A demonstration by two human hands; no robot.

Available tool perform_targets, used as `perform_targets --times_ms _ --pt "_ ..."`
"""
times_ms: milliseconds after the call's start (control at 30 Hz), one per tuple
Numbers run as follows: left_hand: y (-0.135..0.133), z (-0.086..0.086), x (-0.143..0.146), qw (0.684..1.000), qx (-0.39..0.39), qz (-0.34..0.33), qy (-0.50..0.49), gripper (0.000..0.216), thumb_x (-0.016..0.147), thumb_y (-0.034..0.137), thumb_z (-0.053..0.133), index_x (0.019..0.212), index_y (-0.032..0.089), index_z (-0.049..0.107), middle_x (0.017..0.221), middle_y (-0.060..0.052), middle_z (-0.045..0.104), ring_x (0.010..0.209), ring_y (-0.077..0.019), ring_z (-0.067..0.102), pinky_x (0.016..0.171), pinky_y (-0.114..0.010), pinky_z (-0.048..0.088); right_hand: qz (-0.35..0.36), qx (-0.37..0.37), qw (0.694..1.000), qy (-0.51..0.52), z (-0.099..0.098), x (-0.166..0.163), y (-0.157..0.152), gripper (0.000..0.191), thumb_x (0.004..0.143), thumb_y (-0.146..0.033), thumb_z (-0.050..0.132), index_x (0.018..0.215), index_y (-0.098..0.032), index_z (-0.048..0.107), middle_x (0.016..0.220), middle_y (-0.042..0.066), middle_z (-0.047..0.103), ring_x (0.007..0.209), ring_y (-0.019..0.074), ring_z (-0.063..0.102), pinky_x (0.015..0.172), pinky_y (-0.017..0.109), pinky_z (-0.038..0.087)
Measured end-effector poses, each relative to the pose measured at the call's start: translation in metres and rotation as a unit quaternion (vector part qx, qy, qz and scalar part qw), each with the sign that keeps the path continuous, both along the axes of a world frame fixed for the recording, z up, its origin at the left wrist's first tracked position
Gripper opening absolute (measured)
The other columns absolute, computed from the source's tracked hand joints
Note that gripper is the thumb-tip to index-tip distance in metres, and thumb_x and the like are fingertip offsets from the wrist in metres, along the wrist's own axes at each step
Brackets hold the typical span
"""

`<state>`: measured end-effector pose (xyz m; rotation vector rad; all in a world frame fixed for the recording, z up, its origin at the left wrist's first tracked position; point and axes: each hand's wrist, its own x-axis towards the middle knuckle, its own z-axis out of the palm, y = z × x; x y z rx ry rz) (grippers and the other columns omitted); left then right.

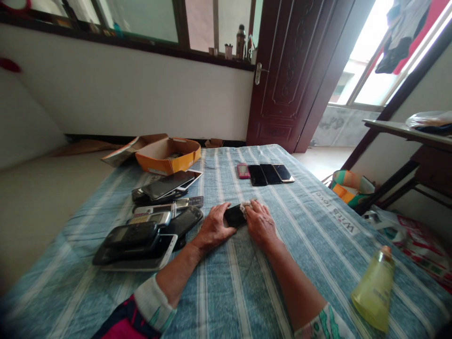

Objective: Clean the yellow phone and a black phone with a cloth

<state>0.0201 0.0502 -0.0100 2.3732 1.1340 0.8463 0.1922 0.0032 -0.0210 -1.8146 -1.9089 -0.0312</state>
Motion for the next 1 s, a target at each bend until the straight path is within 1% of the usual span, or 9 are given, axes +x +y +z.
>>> perform_targets --times_ms 67,200,300,467,567,767,833,900,1000 --pt "0.0 -0.001 0.0 1.0 0.002 -0.001 -0.002 0.067 0.06 0.02 0.071 0.124 0.017 0.049 0.114 -0.009 0.062 0.11 -0.0289 0.055 0.099 -0.043 0.044 -0.001 0.008 1.0 0.002 -0.003 0.001 -0.002 0.035 0.095 -0.024 0.041 0.124 -0.025 0.061 0.138 0.007 0.052 0.132 0.0238 0.042 0.109 0.043 0.034" --pt "0.001 -0.002 0.001 1.0 0.006 -0.004 -0.005 0.063 0.061 0.019 0.069 0.121 0.015 0.051 0.112 -0.01 0.062 0.11 -0.029 0.055 0.099 -0.043 0.043 0.049 0.015 0.999 0.005 -0.005 -0.01 -0.01 0.035 0.095 -0.024 0.04 0.123 -0.024 0.062 0.138 0.008 0.053 0.133 0.0229 0.042 0.111 0.041 0.033" --pt "0.001 -0.001 0.001 1.0 0.009 -0.01 -0.005 0.061 0.062 0.019 0.069 0.12 0.014 0.051 0.111 -0.011 0.063 0.109 -0.0287 0.055 0.099 -0.042 0.043 0.062 0.01 0.998 0.008 -0.003 -0.014 -0.01 0.035 0.096 -0.023 0.04 0.122 -0.023 0.063 0.138 0.008 0.054 0.132 0.0235 0.043 0.111 0.042 0.033" --pt "-0.002 0.001 0.0 1.0 0.0 -0.012 -0.005 0.066 0.058 0.018 0.072 0.12 0.014 0.051 0.112 -0.011 0.062 0.11 -0.0292 0.054 0.097 -0.042 0.044 0.002 0.0 1.0 0.007 0.0 0.001 0.002 0.034 0.095 -0.023 0.04 0.121 -0.025 0.063 0.135 0.008 0.055 0.129 0.0236 0.045 0.108 0.044 0.033" --pt "-0.004 0.002 0.0 1.0 -0.005 -0.015 -0.009 0.067 0.058 0.019 0.072 0.121 0.016 0.05 0.112 -0.009 0.062 0.11 -0.029 0.054 0.096 -0.042 0.045 -0.021 0.003 1.0 0.008 -0.001 0.003 0.005 0.034 0.095 -0.021 0.04 0.12 -0.025 0.063 0.132 0.008 0.057 0.128 0.0223 0.046 0.107 0.042 0.035" --pt "-0.005 0.004 0.0 1.0 -0.009 -0.025 -0.012 0.057 0.062 0.02 0.07 0.117 0.018 0.052 0.11 -0.009 0.062 0.109 -0.0285 0.055 0.097 -0.042 0.044 0.076 0.01 0.997 0.011 -0.001 -0.02 -0.004 0.035 0.095 -0.023 0.04 0.122 -0.025 0.063 0.136 0.007 0.055 0.131 0.0222 0.043 0.11 0.041 0.033" --pt "-0.004 0.004 0.0 0.999 -0.01 -0.027 -0.017 0.056 0.063 0.02 0.07 0.116 0.018 0.053 0.11 -0.008 0.063 0.109 -0.0285 0.055 0.097 -0.041 0.044 0.092 0.007 0.996 0.008 0.001 -0.023 -0.004 0.036 0.095 -0.023 0.04 0.122 -0.026 0.063 0.136 0.006 0.055 0.131 0.0219 0.043 0.11 0.04 0.032" --pt "-0.004 0.004 0.0 0.999 -0.012 -0.031 -0.018 0.056 0.062 0.021 0.07 0.116 0.019 0.053 0.109 -0.007 0.063 0.109 -0.0285 0.055 0.097 -0.042 0.044 0.081 0.006 0.997 0.006 0.002 -0.019 -0.001 0.035 0.095 -0.023 0.041 0.121 -0.026 0.064 0.135 0.005 0.055 0.129 0.0216 0.045 0.109 0.039 0.033" --pt "-0.004 0.003 0.0 0.999 -0.012 -0.028 -0.013 0.061 0.061 0.02 0.071 0.119 0.019 0.052 0.111 -0.007 0.062 0.11 -0.029 0.055 0.098 -0.043 0.044 0.036 0.004 0.999 0.007 0.002 -0.006 0.006 0.033 0.095 -0.024 0.042 0.118 -0.027 0.065 0.134 0.006 0.056 0.127 0.0222 0.046 0.108 0.04 0.034"
